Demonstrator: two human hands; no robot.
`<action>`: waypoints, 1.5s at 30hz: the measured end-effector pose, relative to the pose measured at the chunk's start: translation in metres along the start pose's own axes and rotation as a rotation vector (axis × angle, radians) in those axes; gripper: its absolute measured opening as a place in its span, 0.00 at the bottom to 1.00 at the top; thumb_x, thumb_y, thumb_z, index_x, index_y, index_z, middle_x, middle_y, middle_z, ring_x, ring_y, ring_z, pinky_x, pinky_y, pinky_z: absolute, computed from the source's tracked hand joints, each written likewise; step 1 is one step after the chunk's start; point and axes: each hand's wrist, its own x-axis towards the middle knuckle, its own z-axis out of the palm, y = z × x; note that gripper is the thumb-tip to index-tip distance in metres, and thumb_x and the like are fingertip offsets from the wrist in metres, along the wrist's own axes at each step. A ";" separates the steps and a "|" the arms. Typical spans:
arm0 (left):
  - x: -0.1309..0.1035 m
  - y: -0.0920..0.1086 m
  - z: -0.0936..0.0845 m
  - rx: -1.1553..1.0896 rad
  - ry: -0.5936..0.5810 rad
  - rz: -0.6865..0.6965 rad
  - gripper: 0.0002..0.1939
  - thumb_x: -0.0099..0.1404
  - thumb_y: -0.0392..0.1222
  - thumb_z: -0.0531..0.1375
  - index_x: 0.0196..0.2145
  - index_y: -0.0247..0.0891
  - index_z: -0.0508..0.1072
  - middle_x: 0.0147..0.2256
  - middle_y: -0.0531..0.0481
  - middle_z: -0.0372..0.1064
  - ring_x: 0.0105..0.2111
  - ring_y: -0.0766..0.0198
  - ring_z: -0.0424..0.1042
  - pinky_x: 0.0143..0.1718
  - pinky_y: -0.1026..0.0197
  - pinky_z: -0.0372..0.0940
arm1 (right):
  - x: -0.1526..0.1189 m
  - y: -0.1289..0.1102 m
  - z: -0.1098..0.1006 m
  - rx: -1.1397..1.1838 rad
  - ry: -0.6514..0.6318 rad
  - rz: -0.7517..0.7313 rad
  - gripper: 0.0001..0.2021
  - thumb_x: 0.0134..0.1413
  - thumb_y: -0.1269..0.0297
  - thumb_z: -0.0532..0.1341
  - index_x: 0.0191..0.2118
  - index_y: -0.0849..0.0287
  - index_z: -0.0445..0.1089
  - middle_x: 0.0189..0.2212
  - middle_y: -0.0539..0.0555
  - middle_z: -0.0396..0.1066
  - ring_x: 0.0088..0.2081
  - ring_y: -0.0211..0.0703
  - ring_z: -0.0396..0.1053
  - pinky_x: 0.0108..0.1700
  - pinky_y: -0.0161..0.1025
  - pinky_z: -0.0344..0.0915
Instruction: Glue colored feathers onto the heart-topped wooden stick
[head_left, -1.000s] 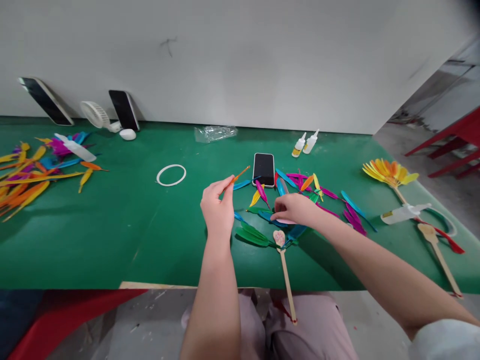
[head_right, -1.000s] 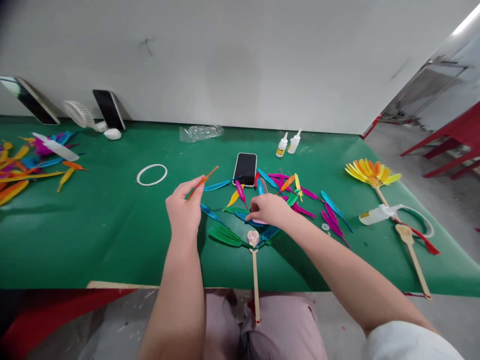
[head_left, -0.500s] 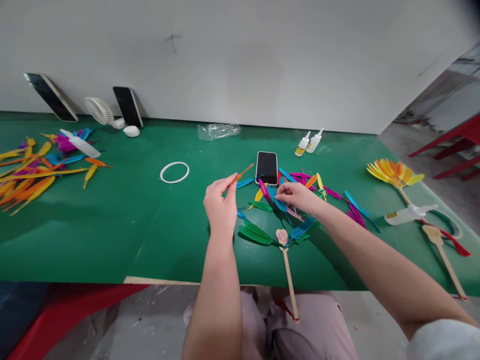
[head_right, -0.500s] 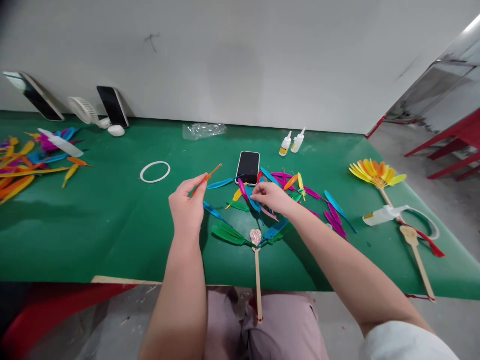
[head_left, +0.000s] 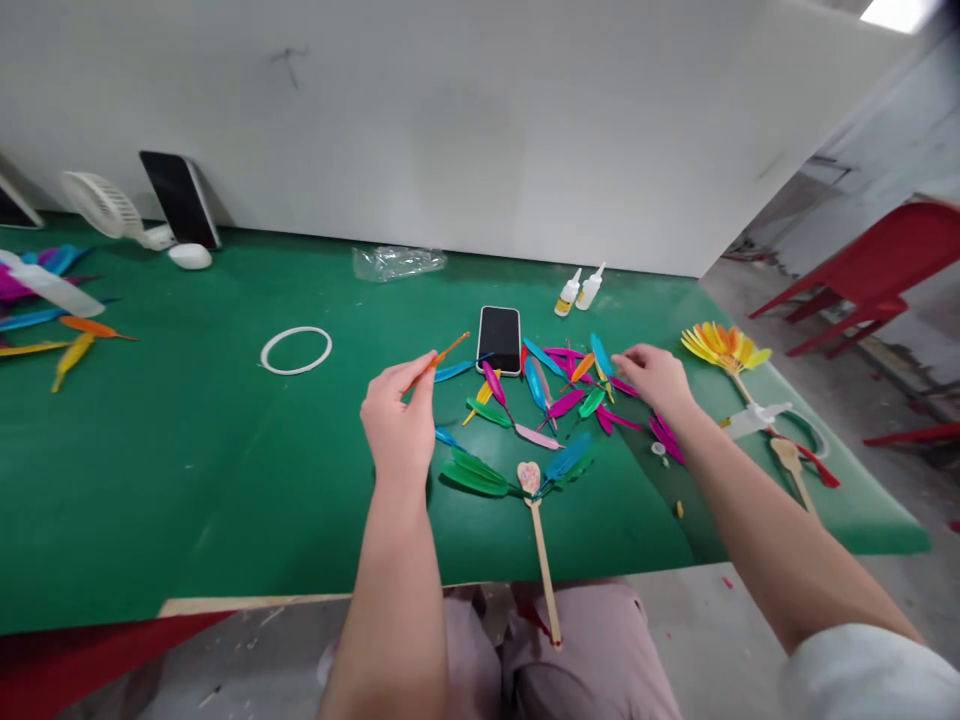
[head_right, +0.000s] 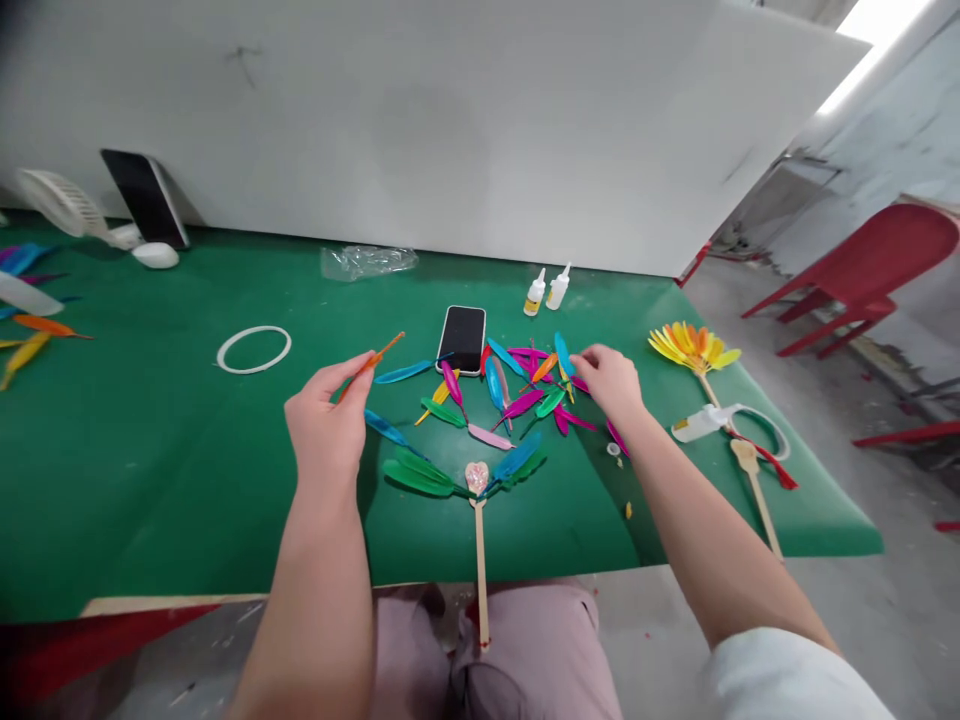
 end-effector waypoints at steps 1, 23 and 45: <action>0.000 0.000 0.001 -0.002 -0.003 -0.002 0.10 0.60 0.40 0.57 0.39 0.43 0.76 0.38 0.50 0.74 0.41 0.60 0.71 0.46 0.55 0.64 | -0.005 0.004 0.001 -0.050 -0.044 0.011 0.17 0.45 0.48 0.56 0.26 0.58 0.69 0.22 0.54 0.70 0.27 0.44 0.68 0.30 0.39 0.62; -0.002 0.002 0.000 -0.007 -0.038 -0.012 0.11 0.60 0.42 0.57 0.39 0.43 0.75 0.39 0.49 0.73 0.41 0.60 0.70 0.46 0.54 0.63 | -0.027 0.016 -0.003 0.451 -0.052 0.126 0.21 0.39 0.55 0.63 0.40 0.59 0.61 0.21 0.46 0.63 0.18 0.36 0.64 0.18 0.34 0.61; -0.005 0.000 -0.010 0.177 -0.371 0.317 0.12 0.61 0.33 0.56 0.37 0.47 0.75 0.37 0.51 0.72 0.39 0.63 0.67 0.41 0.56 0.63 | -0.043 0.000 -0.032 0.737 0.443 -0.023 0.09 0.46 0.61 0.61 0.32 0.59 0.72 0.24 0.52 0.67 0.17 0.34 0.61 0.18 0.36 0.61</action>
